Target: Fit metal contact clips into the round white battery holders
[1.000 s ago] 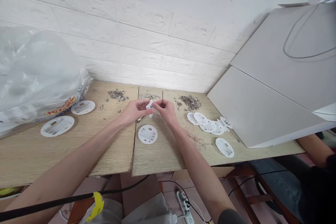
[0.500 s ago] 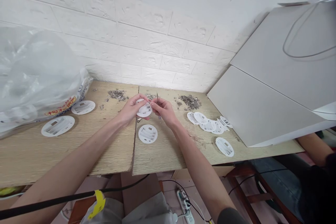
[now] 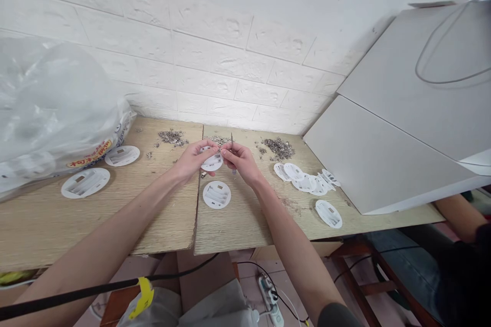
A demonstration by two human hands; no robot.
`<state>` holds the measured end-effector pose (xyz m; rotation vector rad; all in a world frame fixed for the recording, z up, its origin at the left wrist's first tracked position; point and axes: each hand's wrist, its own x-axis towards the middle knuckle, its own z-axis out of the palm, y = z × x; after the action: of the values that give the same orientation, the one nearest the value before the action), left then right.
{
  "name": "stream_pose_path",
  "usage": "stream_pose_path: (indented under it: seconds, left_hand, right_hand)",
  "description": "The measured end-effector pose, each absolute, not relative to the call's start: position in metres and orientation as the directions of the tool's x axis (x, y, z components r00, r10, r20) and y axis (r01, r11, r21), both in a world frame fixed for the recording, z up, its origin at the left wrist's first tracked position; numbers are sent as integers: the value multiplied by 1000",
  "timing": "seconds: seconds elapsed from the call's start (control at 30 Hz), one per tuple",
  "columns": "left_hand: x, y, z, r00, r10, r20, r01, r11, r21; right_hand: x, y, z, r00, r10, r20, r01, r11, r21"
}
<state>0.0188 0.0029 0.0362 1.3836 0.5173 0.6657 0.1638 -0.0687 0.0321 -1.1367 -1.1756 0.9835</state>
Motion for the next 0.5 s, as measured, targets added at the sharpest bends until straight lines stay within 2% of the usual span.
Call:
stream_pose_path:
  seconds: [0.33, 0.5]
  left_hand:
    - [18, 7, 32, 766, 640, 65, -112, 33, 993]
    - [19, 6, 35, 728, 685, 36, -105, 59, 993]
  right_hand:
    - [167, -68, 28, 130, 978, 162, 23, 161, -987]
    - [171, -66, 27, 162, 976, 144, 14, 144, -990]
